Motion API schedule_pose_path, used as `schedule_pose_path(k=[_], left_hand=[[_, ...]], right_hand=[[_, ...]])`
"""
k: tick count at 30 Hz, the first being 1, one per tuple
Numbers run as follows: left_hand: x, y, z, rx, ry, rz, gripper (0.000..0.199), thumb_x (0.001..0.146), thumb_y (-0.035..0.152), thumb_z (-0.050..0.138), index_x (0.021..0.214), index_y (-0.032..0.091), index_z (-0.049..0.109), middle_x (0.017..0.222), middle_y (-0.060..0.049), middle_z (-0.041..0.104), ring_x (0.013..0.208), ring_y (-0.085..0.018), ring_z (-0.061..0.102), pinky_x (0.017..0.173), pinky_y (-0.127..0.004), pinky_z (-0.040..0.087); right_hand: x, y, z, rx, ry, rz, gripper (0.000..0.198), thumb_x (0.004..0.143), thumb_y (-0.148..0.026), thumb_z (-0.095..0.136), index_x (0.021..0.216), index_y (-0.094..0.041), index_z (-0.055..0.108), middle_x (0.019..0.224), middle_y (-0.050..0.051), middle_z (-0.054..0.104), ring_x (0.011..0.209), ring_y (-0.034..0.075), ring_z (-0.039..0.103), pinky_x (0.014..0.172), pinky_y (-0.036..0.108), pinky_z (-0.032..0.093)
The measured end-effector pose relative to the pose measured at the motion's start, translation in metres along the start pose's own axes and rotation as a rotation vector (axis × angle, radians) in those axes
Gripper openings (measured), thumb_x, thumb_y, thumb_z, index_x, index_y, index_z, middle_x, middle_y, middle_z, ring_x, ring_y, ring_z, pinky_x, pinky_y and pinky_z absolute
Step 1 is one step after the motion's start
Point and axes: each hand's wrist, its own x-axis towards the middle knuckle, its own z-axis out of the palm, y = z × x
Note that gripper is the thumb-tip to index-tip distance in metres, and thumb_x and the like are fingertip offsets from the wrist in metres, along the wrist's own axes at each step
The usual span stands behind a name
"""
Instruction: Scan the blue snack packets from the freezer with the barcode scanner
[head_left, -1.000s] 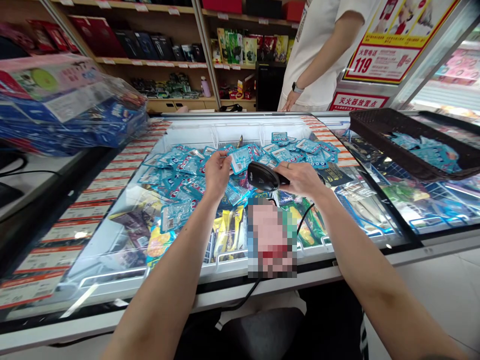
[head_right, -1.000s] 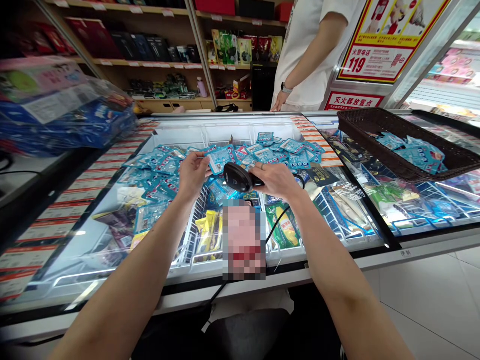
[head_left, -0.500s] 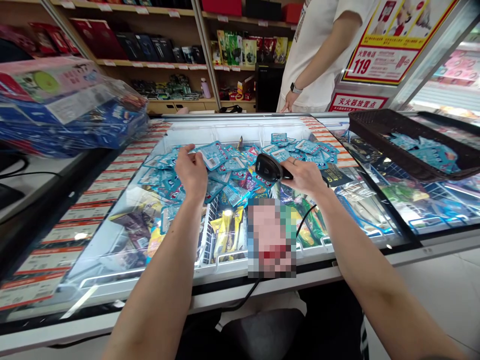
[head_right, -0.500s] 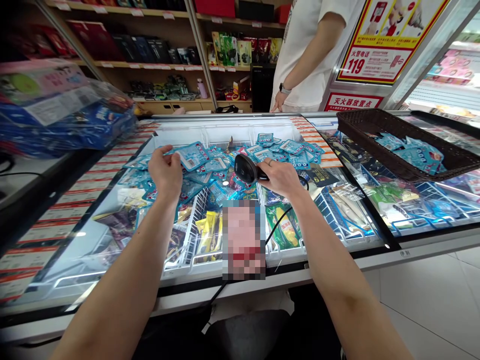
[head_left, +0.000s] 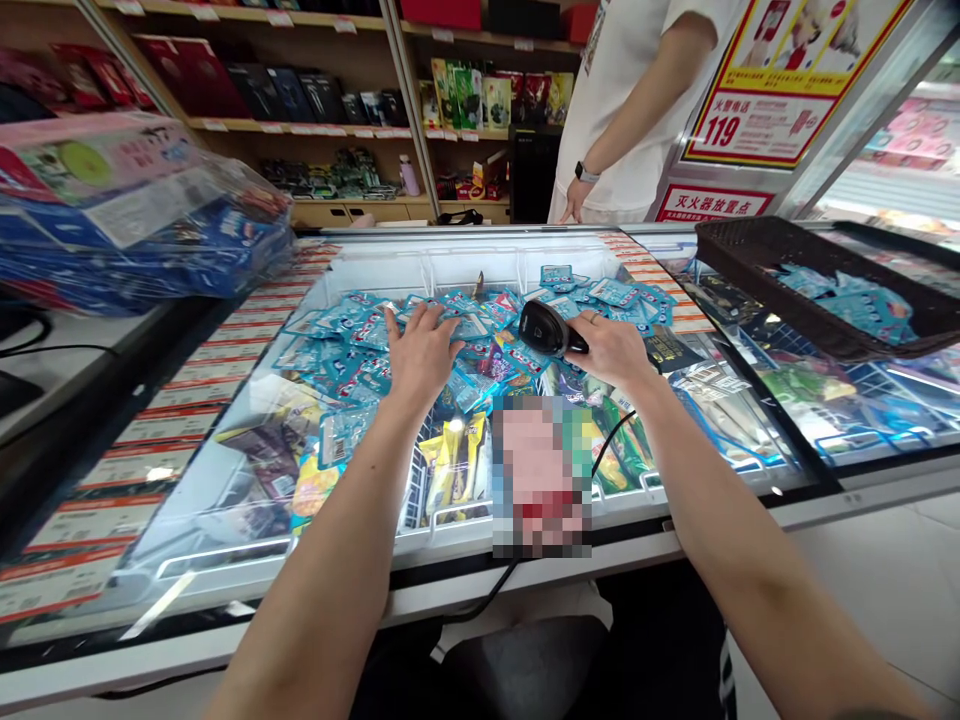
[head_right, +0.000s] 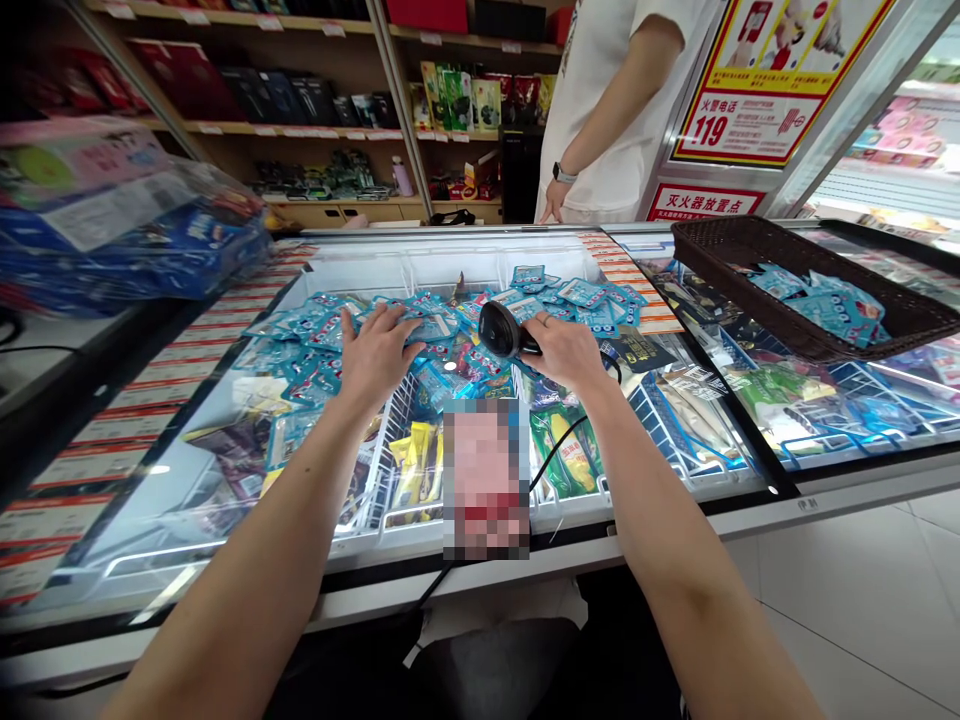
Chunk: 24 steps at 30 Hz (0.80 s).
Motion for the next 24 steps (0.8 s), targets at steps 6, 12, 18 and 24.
schedule_pose_path(k=[6, 12, 18, 24], left_hand=[[0.001, 0.01, -0.001, -0.007, 0.022, 0.032, 0.036, 0.09, 0.026, 0.042, 0.123, 0.026, 0.058, 0.141, -0.008, 0.048, 0.14, -0.027, 0.029, 0.115, -0.057, -0.004], [0.003, 0.036, 0.002, -0.166, 0.017, 0.066, 0.031, 0.09, 0.041, 0.045, 0.106, 0.026, 0.067, 0.128, -0.006, 0.058, 0.127, -0.026, 0.045, 0.115, -0.057, -0.002], [0.002, 0.059, 0.007, -0.178, -0.07, 0.063, 0.045, 0.078, 0.062, 0.054, 0.102, 0.027, 0.067, 0.123, -0.007, 0.06, 0.124, -0.03, 0.046, 0.114, -0.059, -0.001], [0.002, 0.059, 0.009, -0.194, -0.112, 0.058, 0.042, 0.077, 0.056, 0.059, 0.107, 0.027, 0.065, 0.121, -0.007, 0.061, 0.124, -0.031, 0.045, 0.113, -0.061, 0.002]], right_hand=[[0.001, 0.002, 0.001, -0.008, 0.005, 0.037, 0.032, 0.084, -0.039, 0.055, 0.109, -0.02, 0.06, 0.102, 0.008, 0.065, 0.087, 0.023, 0.058, 0.058, 0.028, 0.029], [0.001, 0.001, -0.001, 0.0, 0.023, 0.048, 0.032, 0.082, -0.038, 0.057, 0.109, -0.02, 0.061, 0.103, 0.008, 0.065, 0.088, 0.024, 0.059, 0.057, 0.028, 0.031], [0.001, 0.001, -0.002, 0.012, 0.017, 0.063, 0.031, 0.084, -0.038, 0.055, 0.108, -0.02, 0.061, 0.102, 0.009, 0.065, 0.088, 0.024, 0.059, 0.058, 0.028, 0.032], [0.001, 0.001, 0.0, 0.004, 0.027, 0.061, 0.032, 0.083, -0.037, 0.056, 0.109, -0.02, 0.062, 0.101, 0.008, 0.065, 0.087, 0.024, 0.059, 0.057, 0.028, 0.03]])
